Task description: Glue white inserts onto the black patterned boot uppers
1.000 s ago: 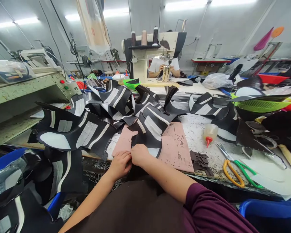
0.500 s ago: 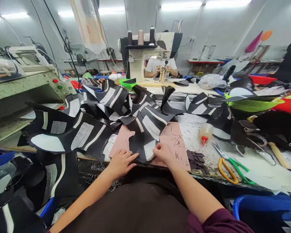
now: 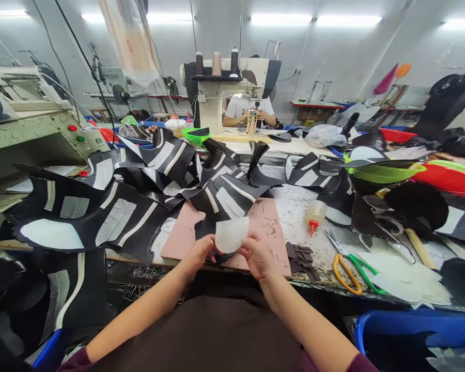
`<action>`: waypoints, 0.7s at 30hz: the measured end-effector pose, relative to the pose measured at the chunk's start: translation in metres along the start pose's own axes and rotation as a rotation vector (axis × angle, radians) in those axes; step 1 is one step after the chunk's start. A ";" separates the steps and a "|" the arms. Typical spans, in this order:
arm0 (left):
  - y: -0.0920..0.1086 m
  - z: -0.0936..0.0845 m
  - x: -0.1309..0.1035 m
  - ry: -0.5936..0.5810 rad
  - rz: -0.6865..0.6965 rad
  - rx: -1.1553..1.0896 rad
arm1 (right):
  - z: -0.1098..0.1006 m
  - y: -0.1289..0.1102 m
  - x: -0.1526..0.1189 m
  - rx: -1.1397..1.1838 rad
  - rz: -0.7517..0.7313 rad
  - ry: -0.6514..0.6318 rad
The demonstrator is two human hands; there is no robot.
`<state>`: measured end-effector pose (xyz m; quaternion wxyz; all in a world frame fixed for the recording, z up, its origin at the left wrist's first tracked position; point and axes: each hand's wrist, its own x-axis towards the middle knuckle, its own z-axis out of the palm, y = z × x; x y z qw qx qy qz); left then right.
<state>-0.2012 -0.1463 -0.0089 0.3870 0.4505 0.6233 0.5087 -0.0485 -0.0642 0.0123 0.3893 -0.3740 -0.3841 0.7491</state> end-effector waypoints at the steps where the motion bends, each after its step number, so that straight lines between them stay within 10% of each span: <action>1: -0.002 0.002 0.003 0.026 -0.029 -0.047 | 0.006 0.007 0.001 0.006 0.049 -0.056; 9: -0.021 -0.022 0.009 0.222 -0.199 -0.010 | -0.002 0.019 0.032 -0.645 0.104 -0.237; 21: -0.027 -0.026 0.002 0.198 -0.083 0.369 | -0.007 0.021 0.024 -0.826 -0.132 -0.170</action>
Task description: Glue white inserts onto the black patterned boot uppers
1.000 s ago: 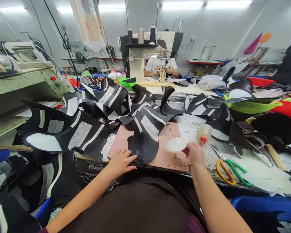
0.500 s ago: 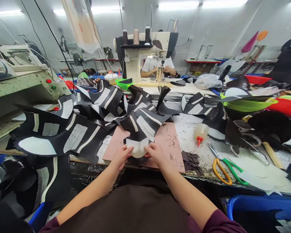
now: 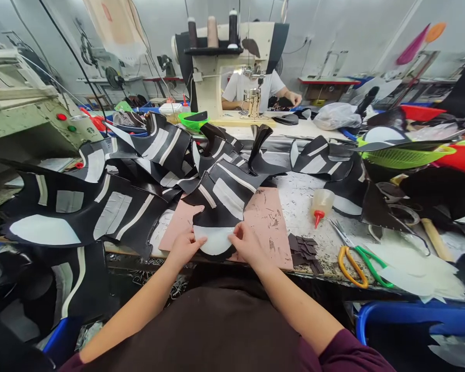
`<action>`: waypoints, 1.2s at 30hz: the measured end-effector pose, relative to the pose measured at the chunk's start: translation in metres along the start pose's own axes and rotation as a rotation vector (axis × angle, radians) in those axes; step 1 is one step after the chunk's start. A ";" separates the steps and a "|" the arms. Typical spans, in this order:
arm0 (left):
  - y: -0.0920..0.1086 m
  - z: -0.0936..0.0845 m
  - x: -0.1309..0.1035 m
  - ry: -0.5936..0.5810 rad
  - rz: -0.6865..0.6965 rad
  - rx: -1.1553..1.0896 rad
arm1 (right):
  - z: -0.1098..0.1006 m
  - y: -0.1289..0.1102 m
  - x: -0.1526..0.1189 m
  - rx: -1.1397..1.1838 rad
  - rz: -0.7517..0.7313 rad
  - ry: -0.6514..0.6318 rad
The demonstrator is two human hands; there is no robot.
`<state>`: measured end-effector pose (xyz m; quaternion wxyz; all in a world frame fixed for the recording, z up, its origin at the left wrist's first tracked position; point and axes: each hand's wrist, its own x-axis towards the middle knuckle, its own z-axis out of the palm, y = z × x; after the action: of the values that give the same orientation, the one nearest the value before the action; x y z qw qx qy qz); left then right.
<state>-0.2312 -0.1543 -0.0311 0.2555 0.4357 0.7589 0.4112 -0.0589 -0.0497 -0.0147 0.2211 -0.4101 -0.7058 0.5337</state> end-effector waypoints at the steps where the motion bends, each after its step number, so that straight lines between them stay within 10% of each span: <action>1: 0.001 0.002 -0.002 -0.003 0.025 0.026 | -0.001 0.000 -0.001 -0.084 -0.012 -0.008; 15: 0.009 0.009 -0.016 0.108 0.309 0.472 | 0.003 -0.006 -0.008 -0.899 -0.298 -0.027; 21: -0.002 0.010 -0.017 -0.275 0.597 0.690 | 0.020 0.023 -0.011 -0.885 -0.708 -0.160; 28: -0.010 -0.003 -0.023 -0.403 0.506 0.785 | 0.021 0.030 -0.019 -0.673 -0.516 -0.242; 32: -0.004 -0.013 -0.013 -0.383 0.426 0.674 | -0.011 0.020 0.000 -0.291 -0.315 -0.307; 35: 0.009 -0.017 -0.004 -0.219 0.321 0.583 | -0.070 0.020 0.026 -0.203 -0.161 -0.048; 36: 0.014 -0.014 -0.002 -0.144 0.292 0.578 | -0.094 0.021 0.035 -0.153 -0.045 0.225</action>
<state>-0.2338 -0.1580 -0.0117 0.1128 0.6221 0.7537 0.1794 -0.0013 0.0341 -0.0071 0.2791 -0.4670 -0.7242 0.4237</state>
